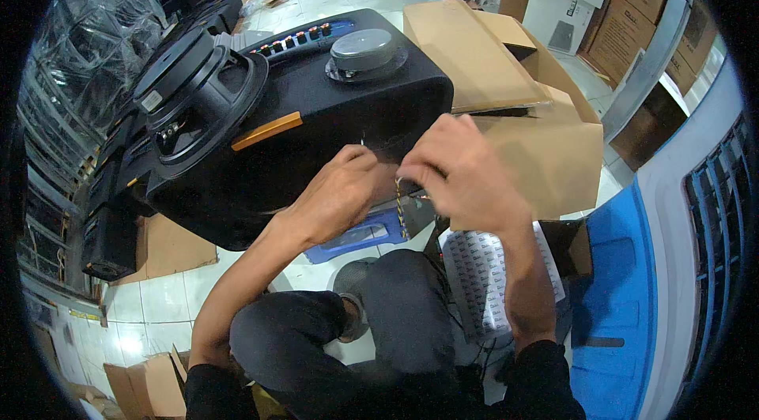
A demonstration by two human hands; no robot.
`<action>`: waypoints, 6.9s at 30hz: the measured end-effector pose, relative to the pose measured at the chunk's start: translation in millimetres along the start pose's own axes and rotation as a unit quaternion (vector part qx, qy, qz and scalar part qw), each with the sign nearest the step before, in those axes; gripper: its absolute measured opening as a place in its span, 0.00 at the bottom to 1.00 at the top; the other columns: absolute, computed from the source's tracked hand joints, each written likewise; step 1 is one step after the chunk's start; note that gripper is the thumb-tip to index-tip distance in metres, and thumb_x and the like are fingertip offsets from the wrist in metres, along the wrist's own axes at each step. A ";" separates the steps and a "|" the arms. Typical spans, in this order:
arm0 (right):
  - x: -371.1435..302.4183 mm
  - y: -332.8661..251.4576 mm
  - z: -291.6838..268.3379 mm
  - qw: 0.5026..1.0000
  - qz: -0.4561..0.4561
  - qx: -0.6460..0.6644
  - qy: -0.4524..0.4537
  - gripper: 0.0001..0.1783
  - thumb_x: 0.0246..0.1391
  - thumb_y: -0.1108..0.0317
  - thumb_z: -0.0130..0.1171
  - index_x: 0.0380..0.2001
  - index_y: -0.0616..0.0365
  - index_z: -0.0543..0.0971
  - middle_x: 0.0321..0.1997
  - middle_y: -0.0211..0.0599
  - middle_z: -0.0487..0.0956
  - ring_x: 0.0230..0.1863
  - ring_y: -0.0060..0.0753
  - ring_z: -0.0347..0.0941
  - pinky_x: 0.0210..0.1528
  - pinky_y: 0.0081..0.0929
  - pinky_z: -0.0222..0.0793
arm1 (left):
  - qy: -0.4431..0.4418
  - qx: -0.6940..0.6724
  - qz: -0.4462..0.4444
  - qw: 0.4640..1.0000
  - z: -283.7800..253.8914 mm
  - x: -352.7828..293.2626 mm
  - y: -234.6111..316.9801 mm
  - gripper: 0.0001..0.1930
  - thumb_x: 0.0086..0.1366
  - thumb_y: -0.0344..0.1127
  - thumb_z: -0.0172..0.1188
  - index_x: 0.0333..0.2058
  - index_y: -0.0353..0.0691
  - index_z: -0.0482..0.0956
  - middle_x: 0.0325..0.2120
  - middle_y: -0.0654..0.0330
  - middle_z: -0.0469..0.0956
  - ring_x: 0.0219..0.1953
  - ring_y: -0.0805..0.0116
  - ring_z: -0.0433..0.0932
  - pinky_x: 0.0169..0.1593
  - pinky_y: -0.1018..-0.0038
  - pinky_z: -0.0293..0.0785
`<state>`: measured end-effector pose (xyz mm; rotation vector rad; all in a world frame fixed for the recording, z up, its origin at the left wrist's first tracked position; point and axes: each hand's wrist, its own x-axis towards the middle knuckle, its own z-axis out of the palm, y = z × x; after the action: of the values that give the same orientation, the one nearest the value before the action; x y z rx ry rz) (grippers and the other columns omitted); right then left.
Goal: The person assembles a speaker by attaching a speaker cone, connecting wires, and soldering connections. They handle the speaker cone, wires, and a soldering iron while working on the floor.
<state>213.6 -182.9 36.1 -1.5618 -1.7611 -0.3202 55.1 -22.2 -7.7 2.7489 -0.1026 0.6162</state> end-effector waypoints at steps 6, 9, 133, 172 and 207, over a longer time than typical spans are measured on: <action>-35.0 -22.1 18.5 0.994 -0.038 -0.058 0.081 0.04 0.50 0.73 0.70 0.27 0.58 0.82 0.28 0.36 0.80 0.34 0.39 0.75 0.44 0.39 0.66 | 0.166 -0.189 -0.134 0.958 5.7 -0.5 10.2 0.12 0.62 0.25 0.64 0.45 0.31 0.83 0.39 0.47 0.84 0.41 0.58 0.86 0.48 0.66 0.81; -31.5 1.2 19.9 0.977 0.175 0.044 0.114 0.05 0.49 0.73 0.71 0.27 0.58 0.84 0.29 0.37 0.81 0.34 0.40 0.75 0.44 0.34 0.67 | 0.150 -0.246 -0.098 0.952 3.8 -3.3 5.6 0.12 0.63 0.26 0.65 0.46 0.31 0.83 0.41 0.45 0.84 0.44 0.53 0.86 0.53 0.65 0.80; 106.5 21.6 -4.5 0.996 -0.083 0.021 0.028 0.04 0.57 0.71 0.65 0.33 0.61 0.83 0.33 0.43 0.82 0.38 0.48 0.76 0.44 0.40 0.71 | 0.352 -0.004 -0.126 0.928 -77.0 53.4 -0.6 0.18 0.68 0.29 0.61 0.55 0.32 0.77 0.48 0.40 0.81 0.56 0.40 0.78 0.60 0.57 0.71; 86.1 39.7 -3.9 0.990 0.121 0.071 0.024 0.13 0.60 0.65 0.68 0.38 0.66 0.88 0.29 0.38 0.86 0.29 0.19 0.75 0.36 0.26 0.73 | 0.192 -0.029 -0.175 0.965 -74.4 64.9 -5.5 0.21 0.65 0.37 0.68 0.49 0.31 0.71 0.46 0.38 0.81 0.52 0.37 0.79 0.55 0.52 0.73; 73.5 21.7 -16.4 0.890 -0.240 -0.387 -0.018 0.11 0.44 0.72 0.63 0.33 0.64 0.81 0.37 0.40 0.79 0.44 0.39 0.75 0.51 0.36 0.72 | 0.154 0.065 -0.181 0.969 -67.7 69.2 1.1 0.29 0.65 0.43 0.65 0.63 0.41 0.76 0.68 0.40 0.66 0.67 0.40 0.69 0.69 0.53 0.66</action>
<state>241.5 -133.6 90.3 -1.5942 -2.1772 -1.3843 90.2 -1.2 80.1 2.6518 0.5146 0.9569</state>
